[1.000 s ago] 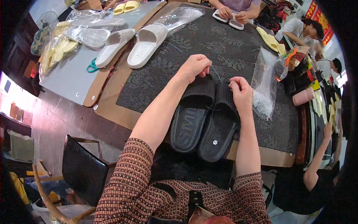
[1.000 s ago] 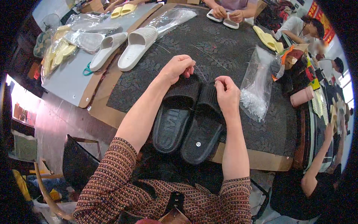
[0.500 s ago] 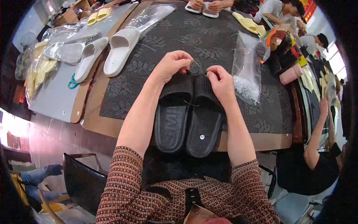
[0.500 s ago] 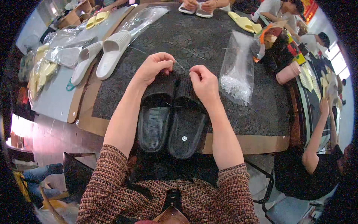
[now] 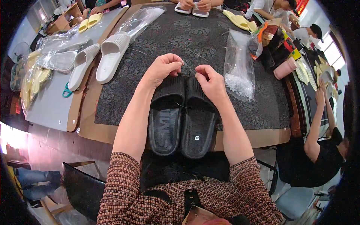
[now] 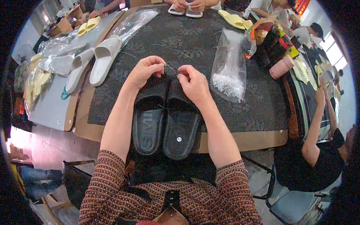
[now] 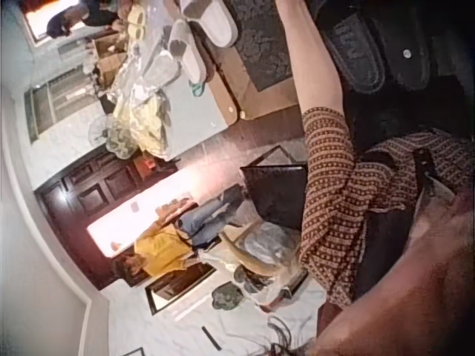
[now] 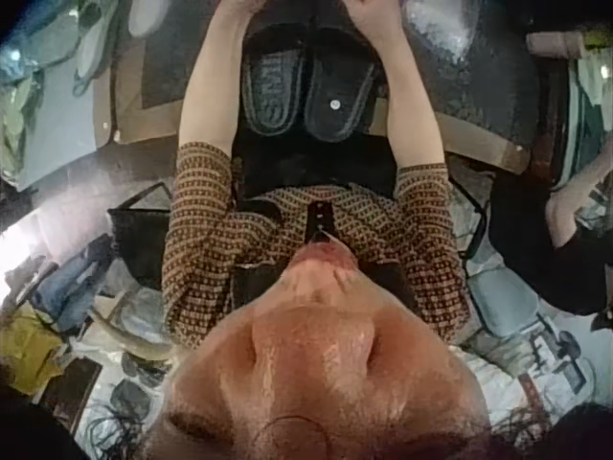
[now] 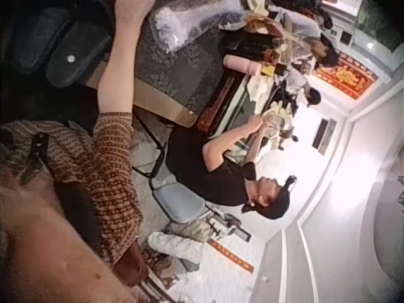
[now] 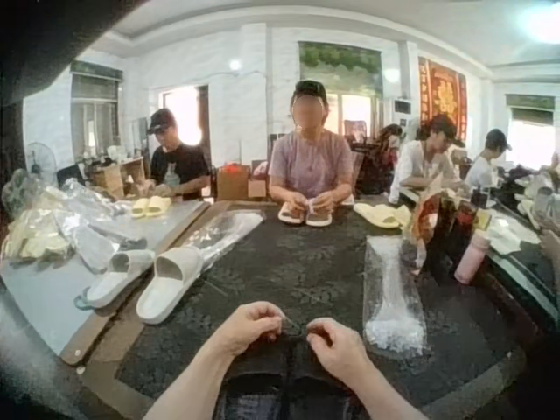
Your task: The person pairs slides together by threading and locking plastic tag fasteners through each pair by hand.
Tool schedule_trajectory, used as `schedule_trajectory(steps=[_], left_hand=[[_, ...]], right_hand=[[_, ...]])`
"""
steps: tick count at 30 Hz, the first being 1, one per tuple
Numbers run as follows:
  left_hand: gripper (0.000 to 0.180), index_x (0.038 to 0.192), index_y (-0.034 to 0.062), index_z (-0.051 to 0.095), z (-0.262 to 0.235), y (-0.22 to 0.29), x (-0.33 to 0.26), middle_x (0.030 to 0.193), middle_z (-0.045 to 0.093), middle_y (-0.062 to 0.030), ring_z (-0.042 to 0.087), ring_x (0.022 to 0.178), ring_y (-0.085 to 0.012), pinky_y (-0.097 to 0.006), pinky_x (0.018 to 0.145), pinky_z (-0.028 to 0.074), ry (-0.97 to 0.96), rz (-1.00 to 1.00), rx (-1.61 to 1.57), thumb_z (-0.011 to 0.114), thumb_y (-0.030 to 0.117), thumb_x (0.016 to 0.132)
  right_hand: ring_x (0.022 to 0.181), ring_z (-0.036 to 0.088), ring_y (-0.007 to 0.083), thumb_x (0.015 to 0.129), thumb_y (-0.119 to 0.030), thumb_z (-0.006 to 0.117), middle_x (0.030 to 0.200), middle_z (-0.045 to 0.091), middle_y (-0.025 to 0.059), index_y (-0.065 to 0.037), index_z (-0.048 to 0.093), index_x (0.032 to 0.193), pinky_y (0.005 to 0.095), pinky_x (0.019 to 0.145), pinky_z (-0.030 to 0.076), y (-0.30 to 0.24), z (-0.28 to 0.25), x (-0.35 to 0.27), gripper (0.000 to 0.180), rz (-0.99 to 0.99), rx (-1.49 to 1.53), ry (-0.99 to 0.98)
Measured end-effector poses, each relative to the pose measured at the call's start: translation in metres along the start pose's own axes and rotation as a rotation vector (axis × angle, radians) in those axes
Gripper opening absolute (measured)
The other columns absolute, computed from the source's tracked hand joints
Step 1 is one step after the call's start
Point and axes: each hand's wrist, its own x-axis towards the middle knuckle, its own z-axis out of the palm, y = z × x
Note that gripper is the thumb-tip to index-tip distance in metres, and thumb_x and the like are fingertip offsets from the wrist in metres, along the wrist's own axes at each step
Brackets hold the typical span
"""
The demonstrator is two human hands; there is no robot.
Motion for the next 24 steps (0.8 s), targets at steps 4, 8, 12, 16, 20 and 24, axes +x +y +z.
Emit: schedule_trajectory(steps=[4, 8, 12, 16, 20, 24], left_hand=[[0.008, 0.088, 0.0044, 0.062, -0.0003, -0.0006, -0.0011, 0.074, 0.061, -0.0012, 0.055, 0.065, -0.0081, -0.021, 0.060, 0.045, -0.009, 0.006, 0.003, 0.062, 0.010, 0.083], [0.007, 0.088, 0.0045, 0.062, 0.0025, 0.0001, 0.0010, 0.073, 0.060, -0.0013, 0.055, 0.065, -0.0084, -0.022, 0.060, 0.045, 0.011, -0.003, 0.004, 0.061, 0.010, 0.084], [0.006, 0.087, 0.0045, 0.060, 0.0005, -0.0001, 0.0021, 0.071, 0.060, -0.0016, 0.054, 0.062, -0.0092, -0.022, 0.059, 0.045, 0.066, -0.035, -0.048, 0.059, 0.010, 0.085], [0.008, 0.083, 0.0040, 0.061, 0.0036, -0.0001, -0.0015, 0.068, 0.059, -0.0014, 0.051, 0.058, -0.0074, -0.021, 0.055, 0.043, 0.118, -0.012, -0.083, 0.058, 0.012, 0.085], [0.009, 0.085, 0.0040, 0.062, -0.0029, 0.0013, -0.0032, 0.069, 0.059, -0.0007, 0.052, 0.059, -0.0069, -0.020, 0.056, 0.043, 0.058, 0.010, -0.055, 0.058, 0.013, 0.085], [0.009, 0.086, 0.0034, 0.062, 0.0008, 0.0040, -0.0032, 0.073, 0.061, -0.0023, 0.055, 0.064, -0.0096, -0.022, 0.060, 0.045, 0.020, -0.017, -0.016, 0.058, 0.012, 0.086]], right_hand=[[0.072, 0.064, 0.0205, 0.080, -0.010, 0.061, 0.081, 0.065, 0.0134, -0.002, 0.061, 0.097, 0.0308, 0.066, 0.049, 0.0007, -0.0006, 0.0001, 0.019, 0.028, 0.003, -0.057], [0.072, 0.063, 0.0224, 0.078, -0.010, 0.062, 0.080, 0.064, 0.0134, -0.002, 0.062, 0.094, 0.0323, 0.066, 0.049, 0.0006, -0.0053, 0.0001, 0.018, 0.042, -0.052, -0.074], [0.071, 0.062, 0.0256, 0.077, -0.010, 0.061, 0.078, 0.064, 0.0134, -0.001, 0.062, 0.086, 0.0344, 0.066, 0.048, 0.0007, -0.0068, -0.0007, 0.013, 0.000, -0.073, -0.098], [0.069, 0.060, 0.0188, 0.078, -0.010, 0.060, 0.075, 0.063, 0.0105, 0.000, 0.061, 0.085, 0.0307, 0.064, 0.047, -0.0003, -0.0059, -0.0018, 0.011, -0.002, -0.090, -0.085], [0.067, 0.061, 0.0214, 0.078, -0.010, 0.059, 0.073, 0.062, 0.0125, 0.000, 0.060, 0.084, 0.0322, 0.063, 0.048, 0.0001, -0.0002, -0.0024, 0.011, 0.036, -0.025, -0.032], [0.065, 0.060, 0.0189, 0.079, -0.010, 0.060, 0.073, 0.063, 0.0123, -0.001, 0.061, 0.085, 0.0307, 0.062, 0.048, 0.0025, -0.0013, -0.0016, 0.011, 0.051, -0.023, 0.012]])
